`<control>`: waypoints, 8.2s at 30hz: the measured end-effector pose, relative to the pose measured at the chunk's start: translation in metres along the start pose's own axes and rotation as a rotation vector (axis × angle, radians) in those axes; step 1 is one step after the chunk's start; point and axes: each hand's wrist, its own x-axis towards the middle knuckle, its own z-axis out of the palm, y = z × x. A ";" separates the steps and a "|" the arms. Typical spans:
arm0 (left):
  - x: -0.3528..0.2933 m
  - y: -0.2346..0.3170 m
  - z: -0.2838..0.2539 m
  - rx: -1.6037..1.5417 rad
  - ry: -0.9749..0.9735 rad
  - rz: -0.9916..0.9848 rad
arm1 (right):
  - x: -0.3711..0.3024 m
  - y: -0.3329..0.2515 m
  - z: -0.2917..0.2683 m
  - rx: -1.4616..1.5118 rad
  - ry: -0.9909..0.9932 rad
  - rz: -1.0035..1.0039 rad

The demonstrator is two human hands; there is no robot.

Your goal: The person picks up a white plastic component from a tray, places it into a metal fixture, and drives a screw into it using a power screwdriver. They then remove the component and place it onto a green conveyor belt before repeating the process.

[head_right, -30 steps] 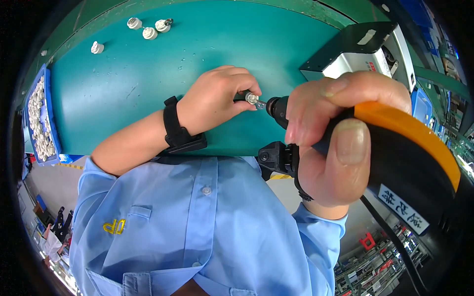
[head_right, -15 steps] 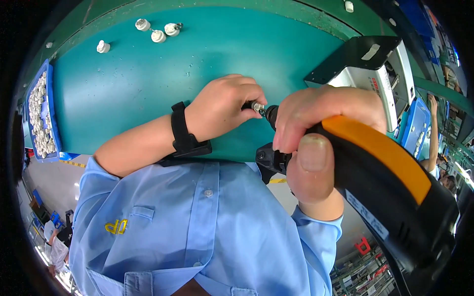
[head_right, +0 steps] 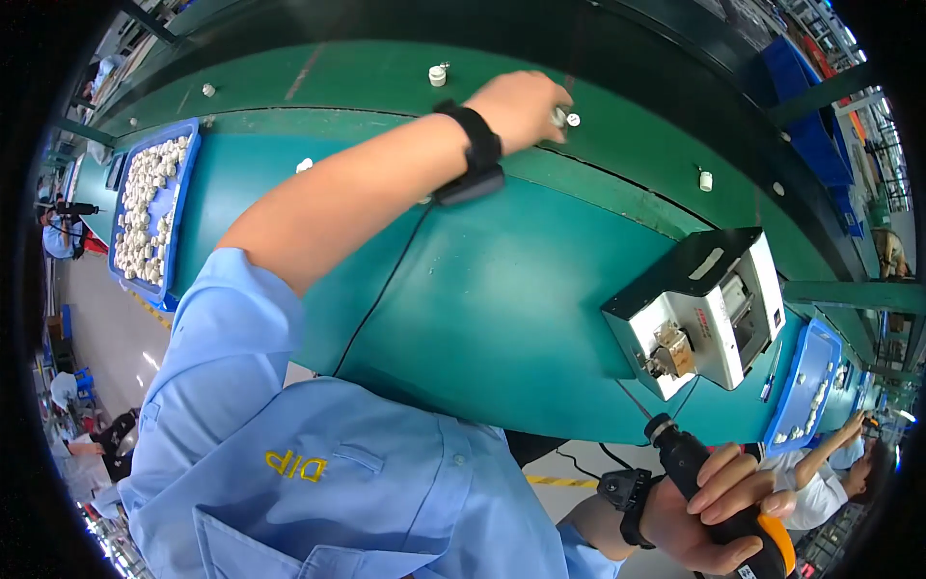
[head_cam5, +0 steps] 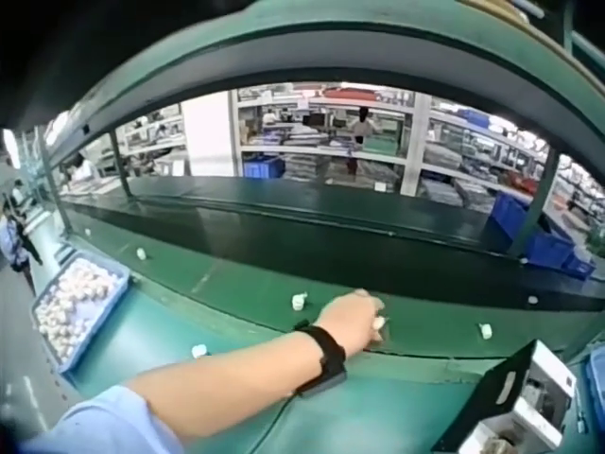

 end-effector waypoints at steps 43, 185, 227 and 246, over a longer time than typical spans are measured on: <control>-0.191 0.084 0.053 -0.646 -0.178 0.076 | 0.029 0.048 0.000 0.149 -0.058 0.537; -0.147 -0.001 -0.064 -0.497 -0.005 -0.041 | 0.013 0.001 -0.027 -0.282 0.026 -0.081; -0.187 0.085 0.043 -0.747 -0.255 0.055 | 0.040 0.030 -0.030 -0.206 -0.291 0.129; -0.187 0.084 0.049 -0.745 -0.250 0.056 | 0.076 0.062 -0.042 -0.101 0.051 0.576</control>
